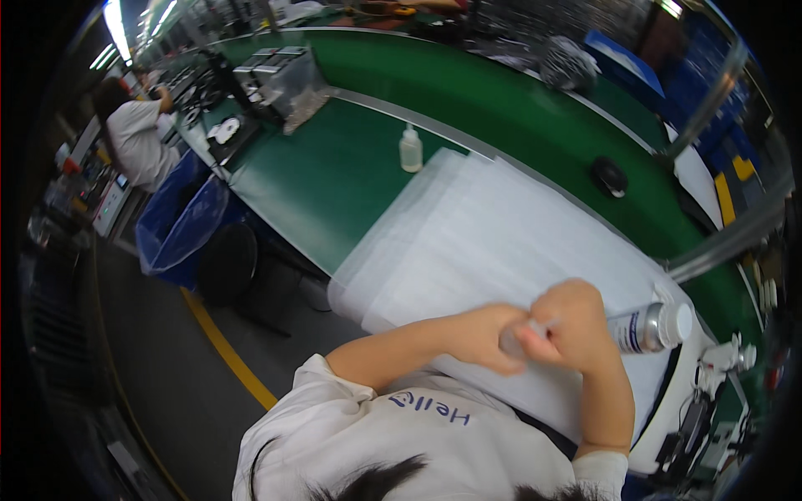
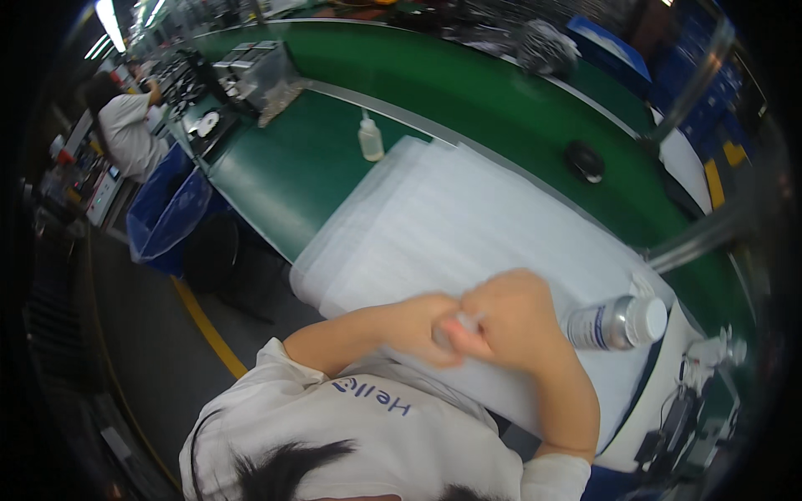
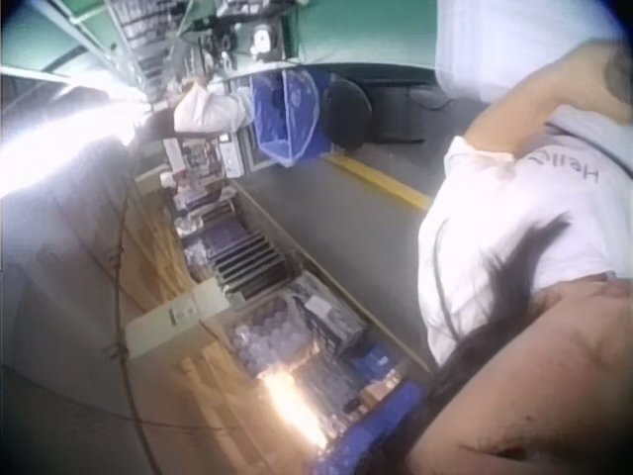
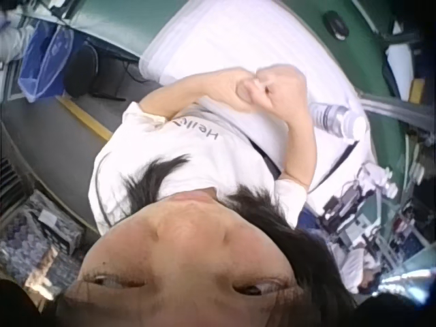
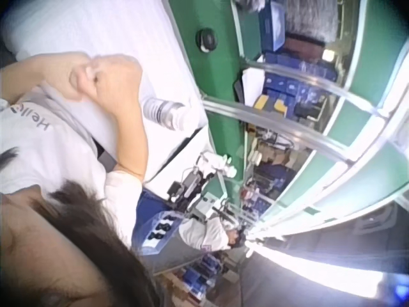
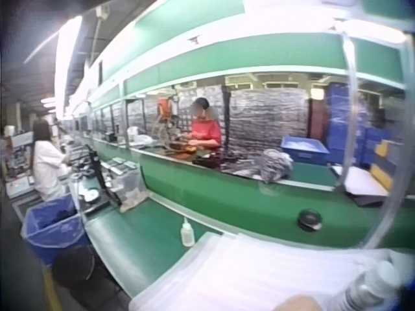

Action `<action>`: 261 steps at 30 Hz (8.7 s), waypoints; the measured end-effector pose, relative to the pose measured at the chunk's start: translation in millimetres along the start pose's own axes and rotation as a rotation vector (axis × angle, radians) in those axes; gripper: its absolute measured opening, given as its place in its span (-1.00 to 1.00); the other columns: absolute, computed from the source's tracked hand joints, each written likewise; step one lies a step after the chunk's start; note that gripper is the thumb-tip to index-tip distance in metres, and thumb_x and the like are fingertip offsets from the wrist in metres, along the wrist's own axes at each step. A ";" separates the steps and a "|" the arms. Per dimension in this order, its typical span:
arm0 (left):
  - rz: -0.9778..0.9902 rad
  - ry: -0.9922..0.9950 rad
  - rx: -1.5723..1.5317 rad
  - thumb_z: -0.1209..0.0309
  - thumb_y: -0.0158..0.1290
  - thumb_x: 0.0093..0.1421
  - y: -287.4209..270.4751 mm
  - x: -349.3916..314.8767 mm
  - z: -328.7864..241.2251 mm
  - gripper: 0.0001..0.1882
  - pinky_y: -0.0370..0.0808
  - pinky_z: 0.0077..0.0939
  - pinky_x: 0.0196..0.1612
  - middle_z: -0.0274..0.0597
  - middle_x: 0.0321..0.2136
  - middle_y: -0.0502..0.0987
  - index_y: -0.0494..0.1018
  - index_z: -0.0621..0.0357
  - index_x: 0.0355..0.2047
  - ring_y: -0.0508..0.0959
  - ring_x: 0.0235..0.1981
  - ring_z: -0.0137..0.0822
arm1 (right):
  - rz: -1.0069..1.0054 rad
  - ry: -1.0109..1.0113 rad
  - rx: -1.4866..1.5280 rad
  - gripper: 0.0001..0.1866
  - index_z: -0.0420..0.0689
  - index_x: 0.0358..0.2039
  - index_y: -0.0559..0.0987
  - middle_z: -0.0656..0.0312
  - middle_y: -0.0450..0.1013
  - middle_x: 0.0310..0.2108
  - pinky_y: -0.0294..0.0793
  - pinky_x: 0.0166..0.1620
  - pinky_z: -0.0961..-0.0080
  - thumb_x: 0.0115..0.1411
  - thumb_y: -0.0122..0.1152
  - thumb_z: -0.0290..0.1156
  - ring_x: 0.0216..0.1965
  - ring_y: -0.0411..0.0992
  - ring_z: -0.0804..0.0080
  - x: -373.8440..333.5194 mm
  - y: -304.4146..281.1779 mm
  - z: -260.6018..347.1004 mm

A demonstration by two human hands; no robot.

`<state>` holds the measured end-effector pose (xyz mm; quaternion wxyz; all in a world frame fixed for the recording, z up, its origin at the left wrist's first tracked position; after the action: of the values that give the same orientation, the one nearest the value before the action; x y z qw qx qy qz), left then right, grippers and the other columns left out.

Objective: Refilling a small plastic squeeze bottle with liquid from a larger metal container and capping the bottles in an assembly line environment.

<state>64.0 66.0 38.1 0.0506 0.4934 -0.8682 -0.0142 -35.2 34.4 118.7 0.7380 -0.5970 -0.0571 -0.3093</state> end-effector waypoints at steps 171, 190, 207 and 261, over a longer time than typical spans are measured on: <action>-0.500 0.659 0.542 0.30 0.34 -0.39 57.8 8.3 -4.5 -0.08 0.33 -0.25 -0.16 0.01 -0.17 0.29 0.15 0.31 0.01 0.33 -0.17 -0.04 | -0.161 0.758 0.393 -0.68 -0.23 -0.68 0.35 0.27 0.15 -0.78 0.08 -0.63 0.56 0.18 0.01 -0.37 -0.72 0.09 0.56 -46.3 -65.4 -3.3; -0.393 0.767 0.401 0.26 0.35 -0.47 66.4 9.1 -3.5 -0.18 0.41 -0.29 -0.30 0.05 -0.21 0.39 0.30 0.30 -0.14 0.44 -0.29 -0.03 | -0.180 0.545 0.471 -0.73 -0.21 -0.69 0.42 0.24 0.23 -0.78 0.08 -0.66 0.56 0.09 0.12 -0.39 -0.75 0.16 0.47 -59.5 -67.4 16.6; -0.344 0.518 0.439 0.36 0.34 -0.52 59.3 17.4 -10.3 -0.14 0.36 -0.31 -0.20 -0.07 -0.17 0.35 0.27 0.21 -0.09 0.37 -0.18 -0.11 | -0.217 0.376 -0.293 -0.74 -0.20 -0.78 0.39 0.23 0.15 -0.82 0.02 -0.67 0.47 0.00 0.14 -0.46 -0.77 0.10 0.37 -31.4 -68.7 31.7; -0.309 0.495 0.369 0.31 0.32 -0.37 52.0 27.7 -5.1 -0.24 0.28 -0.43 -0.28 -0.18 -0.29 0.30 0.21 0.14 -0.12 0.27 -0.24 -0.22 | -0.242 0.351 -0.172 -0.79 -0.17 -0.78 0.38 0.21 0.20 -0.80 0.09 -0.66 0.44 -0.06 0.10 -0.51 -0.74 0.16 0.31 -23.1 -59.7 15.9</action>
<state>6.0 69.0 49.2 0.1669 0.6083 -0.7326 0.2557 -80.6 52.3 163.2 0.6404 -0.5835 0.0277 -0.4986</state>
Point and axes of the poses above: each hand's wrist, its own x-axis towards the middle knuckle, its own y-axis out of the palm, z = x × y, the point moved 4 cm from there along x, towards the middle knuckle
